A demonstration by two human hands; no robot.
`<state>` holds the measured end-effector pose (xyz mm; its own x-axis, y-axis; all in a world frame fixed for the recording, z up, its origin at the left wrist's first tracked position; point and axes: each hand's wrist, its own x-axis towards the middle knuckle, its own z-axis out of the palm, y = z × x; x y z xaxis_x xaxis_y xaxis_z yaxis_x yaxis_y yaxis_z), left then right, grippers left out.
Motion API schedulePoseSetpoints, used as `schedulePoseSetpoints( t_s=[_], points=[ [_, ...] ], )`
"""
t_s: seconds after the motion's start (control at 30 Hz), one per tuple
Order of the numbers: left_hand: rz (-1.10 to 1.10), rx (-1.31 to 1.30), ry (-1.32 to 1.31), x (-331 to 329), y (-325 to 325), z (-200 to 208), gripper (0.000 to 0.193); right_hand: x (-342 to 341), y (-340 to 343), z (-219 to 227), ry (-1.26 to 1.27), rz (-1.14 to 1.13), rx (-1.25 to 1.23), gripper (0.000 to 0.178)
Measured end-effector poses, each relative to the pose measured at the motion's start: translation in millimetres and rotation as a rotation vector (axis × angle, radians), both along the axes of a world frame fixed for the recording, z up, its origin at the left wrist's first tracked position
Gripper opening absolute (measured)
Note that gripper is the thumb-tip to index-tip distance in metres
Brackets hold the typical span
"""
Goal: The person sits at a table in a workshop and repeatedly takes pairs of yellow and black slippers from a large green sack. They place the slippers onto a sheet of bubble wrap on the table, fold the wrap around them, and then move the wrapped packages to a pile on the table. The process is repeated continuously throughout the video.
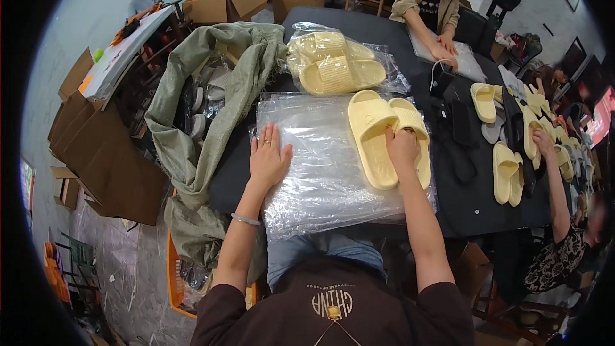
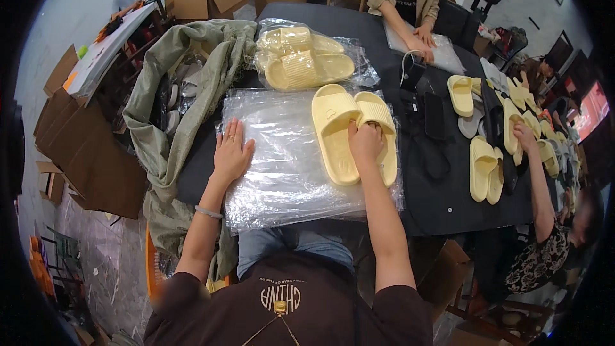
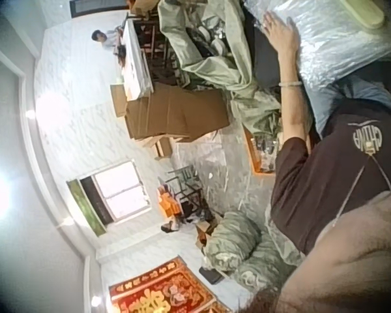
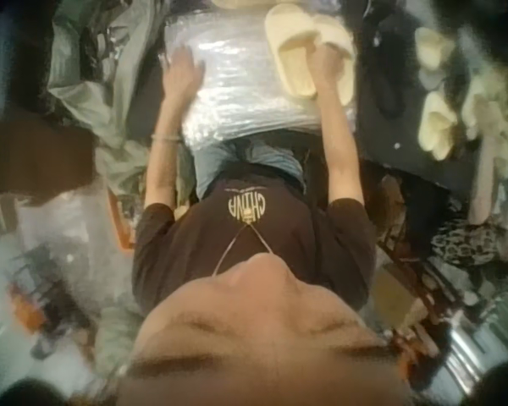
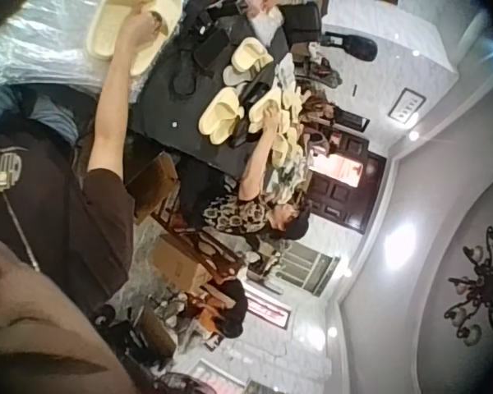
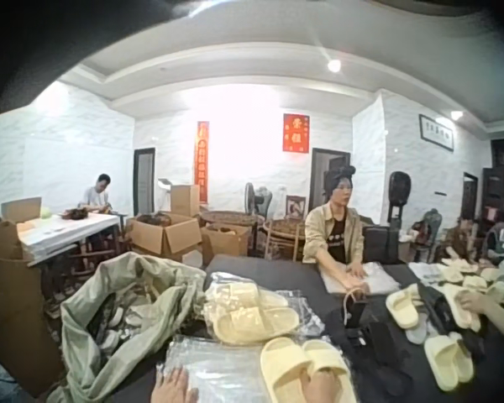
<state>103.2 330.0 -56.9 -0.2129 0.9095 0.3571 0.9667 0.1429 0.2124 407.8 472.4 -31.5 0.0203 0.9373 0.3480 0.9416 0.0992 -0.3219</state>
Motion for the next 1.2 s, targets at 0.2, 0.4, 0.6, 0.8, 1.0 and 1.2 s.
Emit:
schedulePoseSetpoints(
  t_s=[0.2, 0.4, 0.6, 0.8, 1.0, 1.2],
  points=[
    [-0.209, -0.135, -0.098, 56.6, -58.5, 53.8, 0.070, 7.8, 4.0, -14.7, -0.022, 0.067, 0.161, 0.047],
    [-0.162, -0.188, -0.044, 71.0, -70.5, 27.0, 0.073, -0.5, 3.5, 16.5, 0.276, 0.197, 0.137, 0.045],
    [-0.339, -0.069, -0.366, 53.1, -80.7, -7.3, 0.064, -98.8, -108.6, 34.8, 0.347, 0.656, 0.140, 0.045],
    [-0.284, -0.140, -0.135, 61.9, -71.5, 15.9, 0.061, -66.7, -122.8, 1.0, -0.064, 0.651, -0.089, 0.050],
    [-0.152, -0.094, -0.091, 73.4, -69.6, 25.0, 0.071, -11.8, -72.1, -4.3, 0.119, 0.431, 0.056, 0.046],
    [-0.161, -0.119, -0.091, 74.2, -69.9, 29.2, 0.072, 31.9, -56.6, 19.4, 0.208, 0.262, -0.008, 0.040]
  ],
)
